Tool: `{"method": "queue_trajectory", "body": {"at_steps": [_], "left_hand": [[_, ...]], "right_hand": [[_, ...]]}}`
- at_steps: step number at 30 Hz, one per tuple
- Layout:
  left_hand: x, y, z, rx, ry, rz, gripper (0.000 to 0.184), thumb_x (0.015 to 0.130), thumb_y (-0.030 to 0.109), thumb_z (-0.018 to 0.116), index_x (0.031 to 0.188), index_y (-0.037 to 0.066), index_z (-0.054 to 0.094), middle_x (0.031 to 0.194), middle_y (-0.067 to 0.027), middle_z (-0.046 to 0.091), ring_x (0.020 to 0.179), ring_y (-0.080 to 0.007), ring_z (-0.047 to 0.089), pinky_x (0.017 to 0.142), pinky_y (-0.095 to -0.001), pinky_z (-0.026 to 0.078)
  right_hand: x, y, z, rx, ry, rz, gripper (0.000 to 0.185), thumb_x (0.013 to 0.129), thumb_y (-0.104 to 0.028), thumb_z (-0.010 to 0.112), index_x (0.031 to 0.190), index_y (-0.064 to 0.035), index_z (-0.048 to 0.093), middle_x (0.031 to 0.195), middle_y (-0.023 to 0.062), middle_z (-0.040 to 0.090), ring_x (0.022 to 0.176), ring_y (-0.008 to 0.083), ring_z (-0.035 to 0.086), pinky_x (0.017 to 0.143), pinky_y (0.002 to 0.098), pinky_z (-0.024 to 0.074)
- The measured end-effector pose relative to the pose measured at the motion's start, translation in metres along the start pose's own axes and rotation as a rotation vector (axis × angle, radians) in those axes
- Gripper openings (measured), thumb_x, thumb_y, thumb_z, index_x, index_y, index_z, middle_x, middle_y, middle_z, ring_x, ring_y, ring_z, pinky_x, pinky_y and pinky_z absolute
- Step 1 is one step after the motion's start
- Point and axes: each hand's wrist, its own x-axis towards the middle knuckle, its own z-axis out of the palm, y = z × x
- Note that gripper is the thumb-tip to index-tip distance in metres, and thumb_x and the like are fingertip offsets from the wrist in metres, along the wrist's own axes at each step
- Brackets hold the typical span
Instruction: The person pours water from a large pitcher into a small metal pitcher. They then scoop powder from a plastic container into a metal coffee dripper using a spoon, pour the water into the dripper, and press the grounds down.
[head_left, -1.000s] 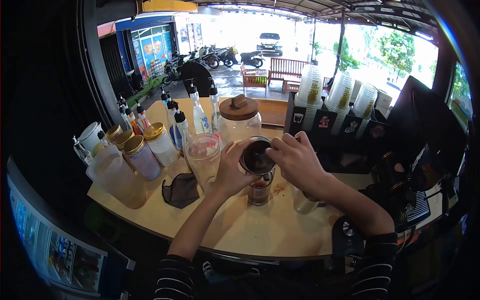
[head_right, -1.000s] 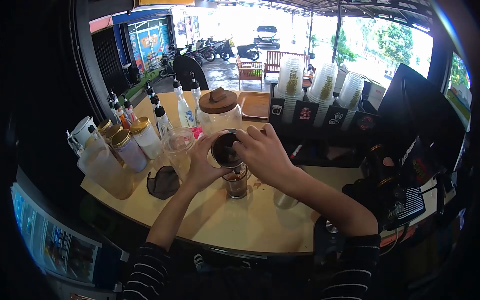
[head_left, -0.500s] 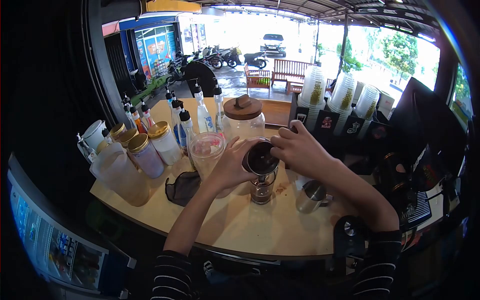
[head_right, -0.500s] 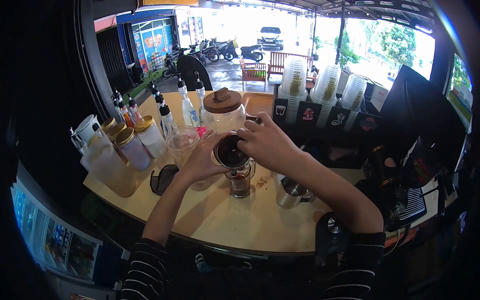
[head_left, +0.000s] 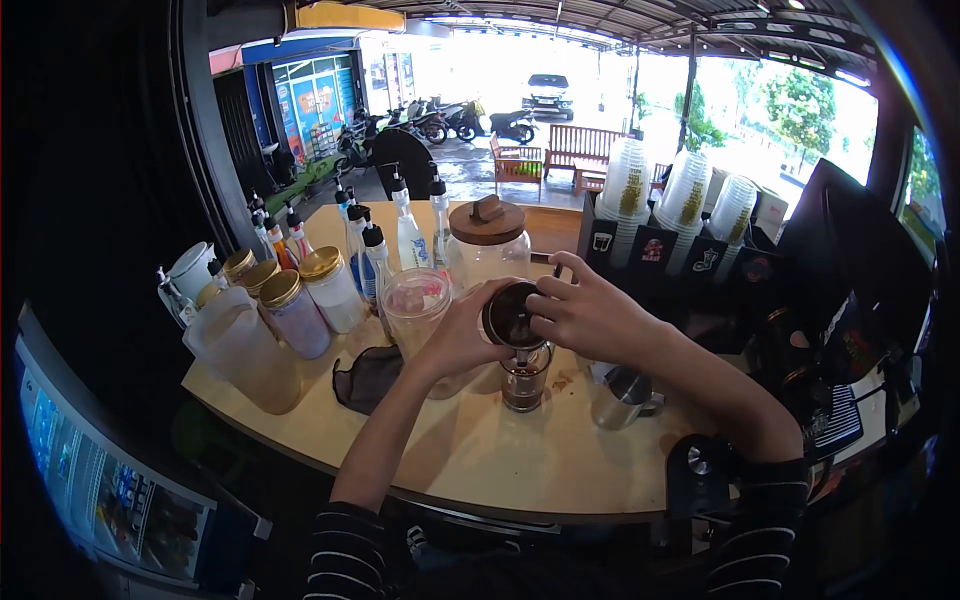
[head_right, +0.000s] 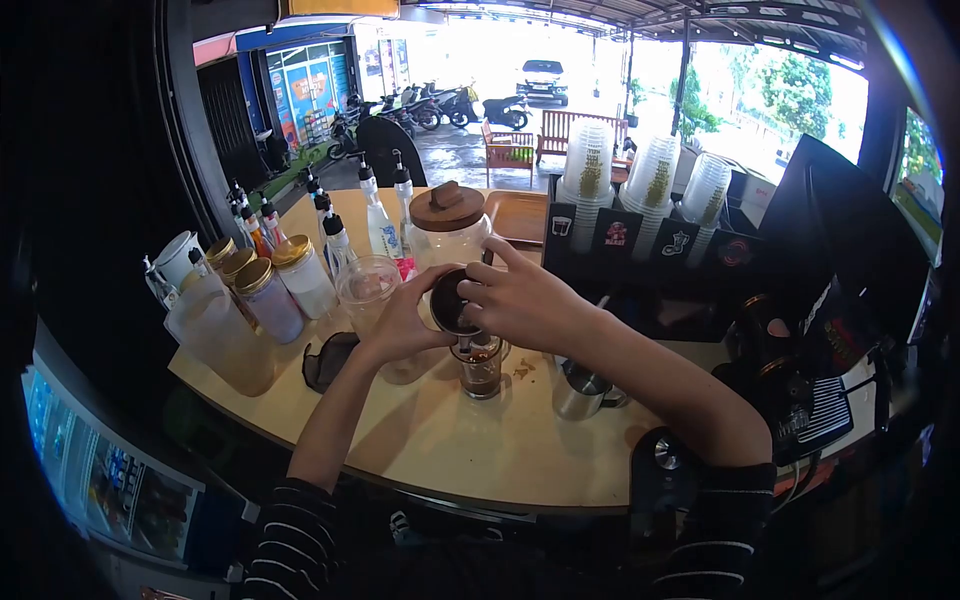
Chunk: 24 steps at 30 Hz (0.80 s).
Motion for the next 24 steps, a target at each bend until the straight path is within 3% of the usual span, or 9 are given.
{"method": "queue_trajectory", "body": {"at_steps": [1, 6, 9, 11, 14, 22, 24], "left_hand": [[-0.001, 0.000, 0.002, -0.005, 0.011, 0.000, 0.086, 0.052, 0.016, 0.083, 0.129, 0.006, 0.046, 0.122, -0.0104, 0.055, 0.114, -0.0217, 0.054, 0.103, -0.0352, 0.039], [-0.005, 0.001, 0.019, 0.098, 0.217, -0.025, 0.079, 0.052, 0.021, 0.087, 0.119, 0.004, 0.049, 0.114, -0.0098, 0.057, 0.107, -0.0217, 0.056, 0.096, -0.0344, 0.043], [-0.006, 0.008, 0.027, 0.108, 0.320, -0.003, 0.077, 0.050, 0.025, 0.089, 0.113, 0.004, 0.049, 0.105, -0.0105, 0.060, 0.100, -0.0237, 0.059, 0.089, -0.0358, 0.047], [-0.006, 0.009, 0.033, 0.069, 0.377, 0.036, 0.075, 0.050, 0.026, 0.089, 0.109, 0.003, 0.049, 0.099, -0.0117, 0.062, 0.091, -0.0259, 0.062, 0.082, -0.0372, 0.049], [-0.003, 0.000, 0.038, 0.150, 0.428, 0.046, 0.074, 0.050, 0.025, 0.089, 0.108, 0.003, 0.048, 0.098, -0.0118, 0.061, 0.090, -0.0267, 0.062, 0.080, -0.0368, 0.049], [-0.007, 0.002, 0.045, 0.126, 0.485, 0.041, 0.073, 0.052, 0.021, 0.087, 0.110, 0.003, 0.046, 0.099, -0.0128, 0.061, 0.093, -0.0274, 0.062, 0.081, -0.0377, 0.049], [-0.009, 0.002, 0.044, 0.105, 0.462, 0.039, 0.073, 0.053, 0.020, 0.087, 0.111, 0.003, 0.046, 0.100, -0.0127, 0.061, 0.094, -0.0274, 0.062, 0.082, -0.0374, 0.049]], "right_hand": [[0.000, -0.001, 0.000, -0.001, 0.000, 0.000, 0.005, 0.074, -0.015, 0.061, 0.076, -0.0124, 0.066, 0.089, -0.0015, 0.057, 0.100, 0.0146, 0.054, 0.098, 0.0383, 0.0365], [-0.002, -0.009, 0.006, 0.029, 0.004, 0.255, 0.006, 0.073, -0.015, 0.062, 0.077, -0.0114, 0.065, 0.086, 0.0000, 0.056, 0.087, 0.0140, 0.057, 0.074, 0.0301, 0.0411], [-0.001, -0.017, -0.001, 0.043, -0.031, 0.240, 0.009, 0.072, -0.017, 0.062, 0.078, -0.0107, 0.064, 0.084, 0.0005, 0.055, 0.081, 0.0141, 0.057, 0.071, 0.0300, 0.0414], [-0.003, -0.017, 0.003, -0.013, 0.007, 0.249, 0.009, 0.071, -0.017, 0.062, 0.078, -0.0105, 0.064, 0.084, 0.0006, 0.054, 0.081, 0.0140, 0.056, 0.070, 0.0299, 0.0407], [-0.005, -0.024, 0.004, -0.051, 0.020, 0.264, 0.011, 0.071, -0.018, 0.062, 0.079, -0.0100, 0.064, 0.083, 0.0008, 0.054, 0.080, 0.0137, 0.056, 0.068, 0.0296, 0.0396], [-0.010, -0.032, 0.005, 0.065, 0.048, 0.281, 0.012, 0.069, -0.018, 0.062, 0.077, -0.0104, 0.062, 0.084, 0.0020, 0.054, 0.079, 0.0154, 0.054, 0.068, 0.0301, 0.0385], [-0.013, -0.029, 0.010, -0.040, 0.066, 0.324, 0.012, 0.068, -0.020, 0.064, 0.076, -0.0113, 0.060, 0.084, 0.0013, 0.054, 0.079, 0.0154, 0.054, 0.068, 0.0309, 0.0381]]}}
